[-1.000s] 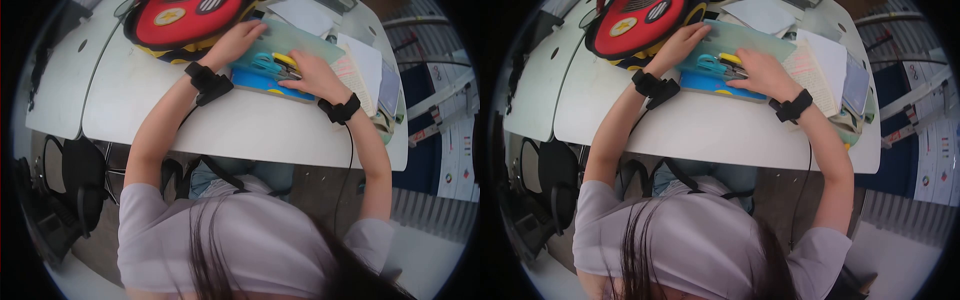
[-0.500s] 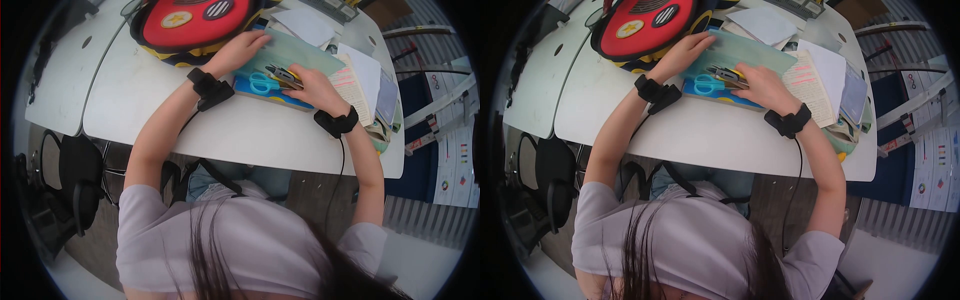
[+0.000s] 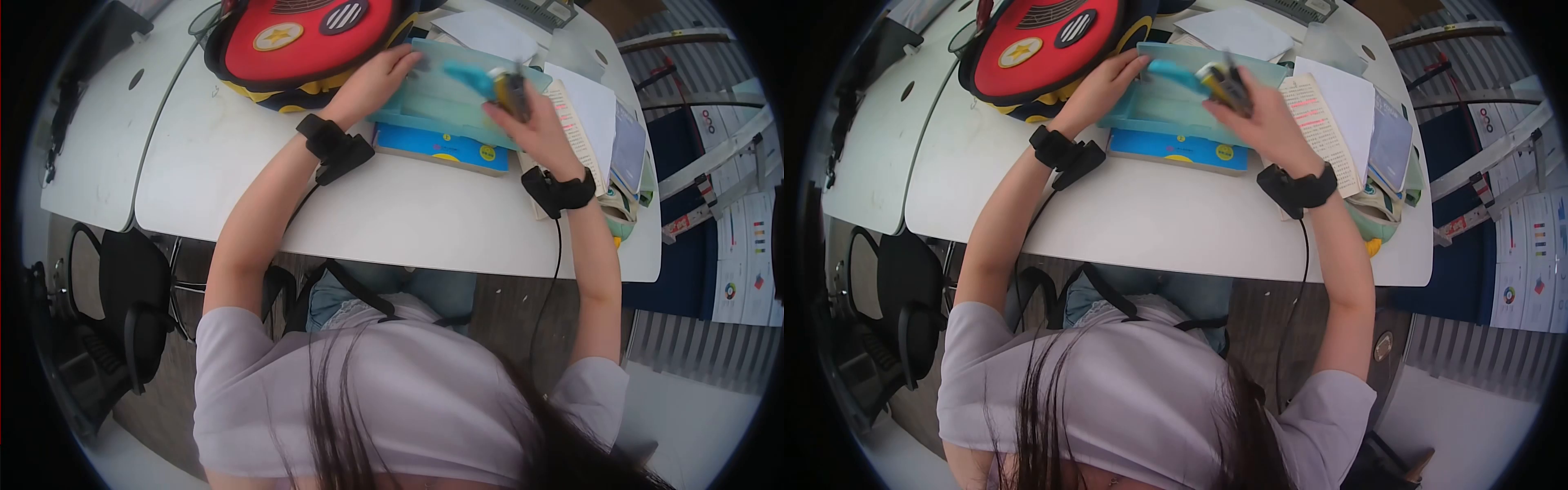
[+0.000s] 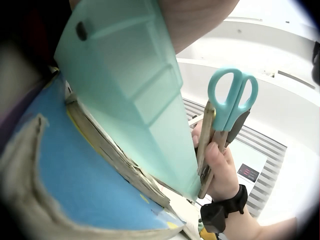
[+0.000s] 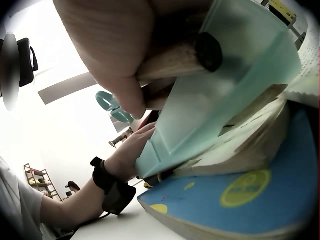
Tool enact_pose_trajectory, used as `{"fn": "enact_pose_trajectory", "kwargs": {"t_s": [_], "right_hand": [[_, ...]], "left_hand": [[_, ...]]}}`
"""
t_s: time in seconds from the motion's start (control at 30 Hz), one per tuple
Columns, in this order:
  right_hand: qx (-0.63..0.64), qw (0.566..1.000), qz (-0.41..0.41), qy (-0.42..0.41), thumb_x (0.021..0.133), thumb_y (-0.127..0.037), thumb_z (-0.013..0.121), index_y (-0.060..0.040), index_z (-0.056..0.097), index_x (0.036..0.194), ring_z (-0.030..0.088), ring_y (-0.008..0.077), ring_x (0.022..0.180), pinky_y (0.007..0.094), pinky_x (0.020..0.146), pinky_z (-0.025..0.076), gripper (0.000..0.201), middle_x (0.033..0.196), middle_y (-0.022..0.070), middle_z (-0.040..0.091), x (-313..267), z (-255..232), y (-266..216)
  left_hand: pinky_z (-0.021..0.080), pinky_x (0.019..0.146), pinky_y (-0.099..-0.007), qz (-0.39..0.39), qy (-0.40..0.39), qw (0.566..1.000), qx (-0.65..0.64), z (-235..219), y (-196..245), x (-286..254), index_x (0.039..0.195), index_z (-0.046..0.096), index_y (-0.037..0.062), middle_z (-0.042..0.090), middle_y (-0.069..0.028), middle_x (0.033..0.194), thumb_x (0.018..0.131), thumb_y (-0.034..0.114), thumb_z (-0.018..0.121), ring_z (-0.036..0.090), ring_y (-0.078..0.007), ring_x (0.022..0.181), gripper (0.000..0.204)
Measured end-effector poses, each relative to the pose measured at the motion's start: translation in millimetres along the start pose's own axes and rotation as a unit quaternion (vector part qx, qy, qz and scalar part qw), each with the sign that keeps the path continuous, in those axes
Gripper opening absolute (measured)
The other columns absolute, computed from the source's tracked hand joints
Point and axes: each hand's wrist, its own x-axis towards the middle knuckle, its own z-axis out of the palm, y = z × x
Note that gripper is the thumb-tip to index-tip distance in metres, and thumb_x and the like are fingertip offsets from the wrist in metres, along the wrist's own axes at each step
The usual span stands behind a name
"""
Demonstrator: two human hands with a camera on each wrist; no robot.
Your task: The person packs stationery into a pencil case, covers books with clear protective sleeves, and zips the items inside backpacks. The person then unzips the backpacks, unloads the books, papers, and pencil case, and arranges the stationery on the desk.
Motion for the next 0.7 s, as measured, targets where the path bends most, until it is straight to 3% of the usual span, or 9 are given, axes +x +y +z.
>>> {"fn": "enact_pose_trajectory", "kwargs": {"t_s": [0.1,0.2,0.27,0.33,0.4,0.43,0.53,0.6,0.7], "right_hand": [[0.120,0.982,0.095,0.109,0.083,-0.030,0.062,-0.0025,0.053,0.091,0.049,0.0067,0.055,0.0218,0.048,0.038,0.030,0.063,0.0012,0.054,1,-25,-4],[0.134,0.975,0.081,0.156,0.083,-0.033,0.061,-0.0025,0.054,0.088,0.051,0.0072,0.054,0.0217,0.046,0.040,0.031,0.063,0.0010,0.054,19,-54,12],[0.155,0.950,0.201,0.180,0.083,-0.033,0.061,-0.0007,0.054,0.086,0.052,0.0080,0.054,0.0225,0.046,0.040,0.033,0.064,0.0019,0.054,29,-61,36],[0.144,0.948,0.234,0.159,0.083,-0.033,0.061,0.0007,0.055,0.079,0.051,0.0093,0.052,0.0238,0.045,0.041,0.034,0.062,0.0032,0.054,37,-52,63],[0.137,0.949,0.281,0.033,0.082,-0.030,0.061,0.0021,0.055,0.074,0.052,0.0105,0.052,0.0242,0.047,0.044,0.034,0.061,0.0047,0.055,42,-40,96],[0.138,0.949,0.280,0.037,0.082,-0.030,0.061,0.0021,0.055,0.074,0.052,0.0105,0.052,0.0242,0.047,0.044,0.034,0.061,0.0047,0.055,46,-33,106],[0.106,0.952,0.286,-0.015,0.081,-0.028,0.060,0.0030,0.055,0.072,0.054,0.0125,0.050,0.0246,0.047,0.044,0.033,0.060,0.0068,0.056,53,-20,112],[0.044,0.955,0.283,-0.072,0.081,-0.028,0.059,0.0071,0.059,0.083,0.060,0.0171,0.064,0.0277,0.056,0.047,0.036,0.070,0.0129,0.060,60,-27,94],[-0.030,0.958,0.283,0.021,0.080,-0.032,0.059,0.0082,0.060,0.098,0.060,0.0205,0.080,0.0317,0.069,0.047,0.044,0.084,0.0162,0.062,60,-25,82]], "left_hand": [[0.039,0.080,-0.0246,0.000,0.037,0.999,-0.013,-4,4,-5,0.112,0.051,-0.0012,0.055,-0.0085,0.088,0.094,0.030,0.042,0.050,-0.0152,0.083,0.037],[0.039,0.080,-0.0239,-0.013,-0.059,0.998,0.008,-14,11,-5,0.112,0.052,-0.0003,0.055,-0.0067,0.091,0.094,0.030,0.042,0.049,-0.0133,0.085,0.037],[0.039,0.080,-0.0229,0.022,-0.114,0.993,-0.016,-18,8,-4,0.112,0.052,0.0002,0.056,-0.0052,0.092,0.094,0.029,0.043,0.049,-0.0114,0.086,0.036],[0.039,0.080,-0.0225,0.027,-0.125,0.992,-0.009,-22,12,-6,0.111,0.053,0.0003,0.056,-0.0042,0.090,0.094,0.029,0.043,0.049,-0.0105,0.085,0.035],[0.039,0.079,-0.0222,0.035,-0.134,0.990,0.001,-27,13,-7,0.110,0.053,0.0004,0.055,-0.0032,0.089,0.094,0.028,0.043,0.049,-0.0097,0.084,0.033],[0.039,0.077,-0.0218,0.038,-0.137,0.990,-0.020,-28,10,-7,0.108,0.053,0.0006,0.054,-0.0018,0.087,0.094,0.028,0.044,0.047,-0.0084,0.082,0.032],[0.039,0.075,-0.0213,0.043,-0.144,0.987,-0.049,-25,7,-7,0.105,0.053,0.0010,0.052,0.0008,0.084,0.094,0.027,0.044,0.045,-0.0064,0.079,0.029],[0.038,0.073,-0.0211,0.044,-0.146,0.987,-0.059,-26,8,-7,0.103,0.053,0.0011,0.051,0.0019,0.082,0.094,0.026,0.044,0.044,-0.0056,0.078,0.028],[0.038,0.072,-0.0205,0.050,-0.165,0.983,-0.062,-28,7,-8,0.102,0.053,0.0009,0.049,0.0028,0.081,0.094,0.027,0.045,0.042,-0.0049,0.077,0.028]]}}
